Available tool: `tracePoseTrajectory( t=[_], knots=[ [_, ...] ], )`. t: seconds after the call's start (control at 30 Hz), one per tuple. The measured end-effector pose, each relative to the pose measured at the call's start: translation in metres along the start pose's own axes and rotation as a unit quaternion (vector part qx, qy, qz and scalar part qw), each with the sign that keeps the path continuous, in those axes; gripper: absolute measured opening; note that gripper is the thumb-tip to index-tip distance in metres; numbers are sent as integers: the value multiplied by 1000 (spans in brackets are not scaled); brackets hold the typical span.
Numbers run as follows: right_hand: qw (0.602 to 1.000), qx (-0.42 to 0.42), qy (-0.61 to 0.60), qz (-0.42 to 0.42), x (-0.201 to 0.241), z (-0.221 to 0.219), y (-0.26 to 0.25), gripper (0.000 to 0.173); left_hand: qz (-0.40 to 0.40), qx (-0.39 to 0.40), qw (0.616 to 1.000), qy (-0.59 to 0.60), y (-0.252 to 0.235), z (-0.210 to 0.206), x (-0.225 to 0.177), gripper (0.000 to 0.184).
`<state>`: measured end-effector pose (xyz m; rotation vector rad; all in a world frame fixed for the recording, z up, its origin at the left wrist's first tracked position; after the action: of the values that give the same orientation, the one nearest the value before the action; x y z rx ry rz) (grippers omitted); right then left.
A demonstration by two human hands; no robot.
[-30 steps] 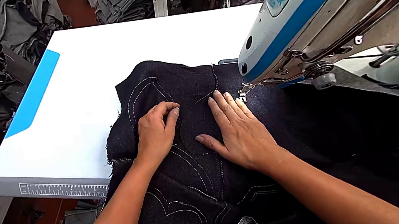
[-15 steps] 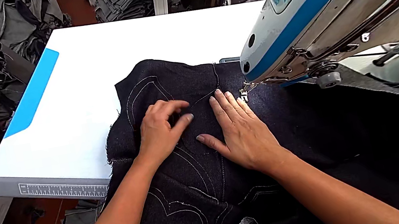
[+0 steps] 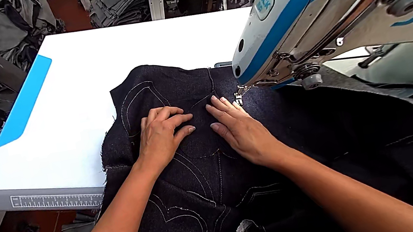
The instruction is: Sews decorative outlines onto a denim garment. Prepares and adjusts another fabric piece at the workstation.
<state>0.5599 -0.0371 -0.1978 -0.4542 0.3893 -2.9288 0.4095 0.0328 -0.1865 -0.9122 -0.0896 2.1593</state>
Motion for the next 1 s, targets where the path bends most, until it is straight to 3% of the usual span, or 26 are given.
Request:
tracePoseTrajectory(
  t=[0.07, 0.17, 0.3, 0.37, 0.5, 0.6, 0.73, 0.87, 1.0],
  knots=[
    [999, 22, -33, 29, -1, 7, 7, 46, -1, -1, 1000, 5, 0, 1, 0, 29],
    [997, -2, 17, 71, -2, 5, 17, 51, 6, 5, 1000, 5, -1, 0, 0, 28],
    [995, -6, 63, 73, 0, 1, 19, 56, 24, 23, 999, -10, -3, -1, -11, 25],
    [995, -5, 68, 70, 0, 0, 18, 56, -7, 9, 1000, -12, -4, -5, -30, 22],
    [995, -26, 54, 77, -1, 2, 18, 51, -53, 4, 995, 79, -11, -32, -65, 28],
    [996, -46, 9, 80, -4, 8, 17, 43, -53, 7, 992, 110, -20, -50, -66, 31],
    [988, -54, -27, 143, -19, 30, 21, 32, -20, 90, 996, 13, -22, -64, -57, 46],
    [969, 12, 19, 247, -54, 42, 42, 42, 41, 165, 980, -103, -15, -74, -55, 67],
    [969, 2, 45, 245, -66, 39, 55, 50, 94, 166, 972, -136, -6, -74, -60, 76]
  ],
)
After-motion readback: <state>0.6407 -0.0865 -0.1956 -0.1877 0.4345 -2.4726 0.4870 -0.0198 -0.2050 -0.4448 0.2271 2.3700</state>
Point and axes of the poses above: each hand's wrist, its own y-axis away from the middle knuckle, its own z-axis out of the back of the hand, x = y × z, the point moved 8 cm from there along -y, towards the middle knuckle, and after that the axes turned 10 degrees about y, right-handed, at the moved point
